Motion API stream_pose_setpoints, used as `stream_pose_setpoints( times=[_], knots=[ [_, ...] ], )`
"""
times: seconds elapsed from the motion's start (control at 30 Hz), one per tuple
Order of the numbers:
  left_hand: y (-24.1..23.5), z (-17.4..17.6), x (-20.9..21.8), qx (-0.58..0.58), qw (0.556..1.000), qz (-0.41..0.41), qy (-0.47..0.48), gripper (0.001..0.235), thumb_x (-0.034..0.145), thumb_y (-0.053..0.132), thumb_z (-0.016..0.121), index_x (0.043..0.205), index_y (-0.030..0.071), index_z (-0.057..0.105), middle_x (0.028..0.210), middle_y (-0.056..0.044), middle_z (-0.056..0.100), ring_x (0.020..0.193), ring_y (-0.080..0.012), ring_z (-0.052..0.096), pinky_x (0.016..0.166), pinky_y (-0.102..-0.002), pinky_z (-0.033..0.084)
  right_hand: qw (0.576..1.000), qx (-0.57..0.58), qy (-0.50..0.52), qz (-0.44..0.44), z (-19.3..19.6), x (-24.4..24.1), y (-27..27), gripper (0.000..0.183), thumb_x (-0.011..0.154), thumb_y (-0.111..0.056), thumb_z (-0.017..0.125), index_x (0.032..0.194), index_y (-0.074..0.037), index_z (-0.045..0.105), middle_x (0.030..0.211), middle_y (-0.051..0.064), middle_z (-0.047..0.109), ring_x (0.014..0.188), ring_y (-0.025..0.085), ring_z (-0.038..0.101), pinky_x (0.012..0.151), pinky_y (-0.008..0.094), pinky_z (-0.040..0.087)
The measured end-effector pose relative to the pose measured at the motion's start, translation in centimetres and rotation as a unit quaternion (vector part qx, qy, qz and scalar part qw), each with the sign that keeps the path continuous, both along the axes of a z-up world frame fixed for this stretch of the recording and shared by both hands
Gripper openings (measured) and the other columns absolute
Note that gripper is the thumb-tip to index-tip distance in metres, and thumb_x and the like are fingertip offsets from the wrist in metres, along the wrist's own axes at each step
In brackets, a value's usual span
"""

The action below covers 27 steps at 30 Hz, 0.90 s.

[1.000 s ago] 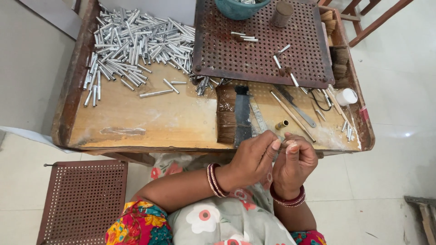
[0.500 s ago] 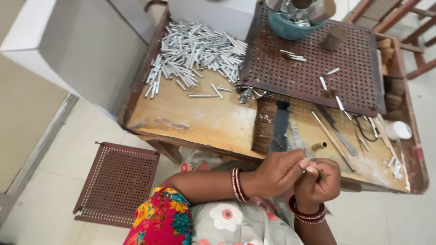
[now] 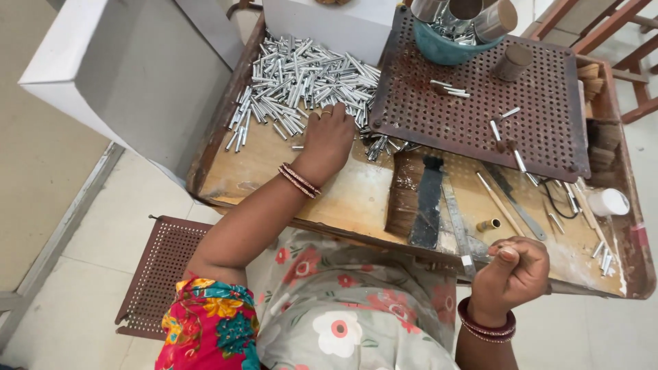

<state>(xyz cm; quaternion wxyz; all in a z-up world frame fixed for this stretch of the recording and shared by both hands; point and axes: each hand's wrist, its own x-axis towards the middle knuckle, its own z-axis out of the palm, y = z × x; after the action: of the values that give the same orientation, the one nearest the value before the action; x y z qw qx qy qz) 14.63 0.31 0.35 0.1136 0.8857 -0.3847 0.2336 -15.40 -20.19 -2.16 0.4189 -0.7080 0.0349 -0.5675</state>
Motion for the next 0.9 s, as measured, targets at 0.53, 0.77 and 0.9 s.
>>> stream_pose_setpoints(
  times=[0.53,0.77,0.9],
  knots=[
    [-3.7,-2.7,-20.6,-0.326,0.443,-0.415,0.725,0.009,0.105,-0.001,0.068,0.114,-0.001,0.07,0.101,-0.012,0.072,0.091,-0.0247,0.071,0.081,-0.035,0.058,0.979,0.144,-0.011,0.143,1.4,-0.8,4.1,0.031,0.108,-0.029,0.07,0.104,-0.003,0.055,0.097,0.008,0.058,0.076,0.012,0.056,0.072,0.025,0.05],
    [-2.2,2.5,-20.1,-0.332,0.824,-0.375,0.265,0.021,0.088,0.0,0.075,0.109,0.003,0.069,0.102,-0.015,0.071,0.093,-0.0333,0.072,0.079,-0.039,0.059,0.975,0.159,0.028,0.15,1.2,-1.2,3.3,0.028,0.108,-0.023,0.069,0.107,0.002,0.058,0.116,0.02,0.07,0.096,0.018,0.067,0.091,0.032,0.057],
    [-2.3,2.2,-19.9,-0.384,0.81,-0.371,0.245,0.024,0.088,-0.003,0.074,0.11,0.002,0.067,0.105,-0.015,0.071,0.096,-0.0327,0.073,0.081,-0.038,0.06,0.944,0.239,0.052,0.221,1.9,-1.7,3.5,0.03,0.106,-0.025,0.069,0.105,0.002,0.059,0.108,0.02,0.073,0.096,0.019,0.07,0.089,0.033,0.059]
  ],
)
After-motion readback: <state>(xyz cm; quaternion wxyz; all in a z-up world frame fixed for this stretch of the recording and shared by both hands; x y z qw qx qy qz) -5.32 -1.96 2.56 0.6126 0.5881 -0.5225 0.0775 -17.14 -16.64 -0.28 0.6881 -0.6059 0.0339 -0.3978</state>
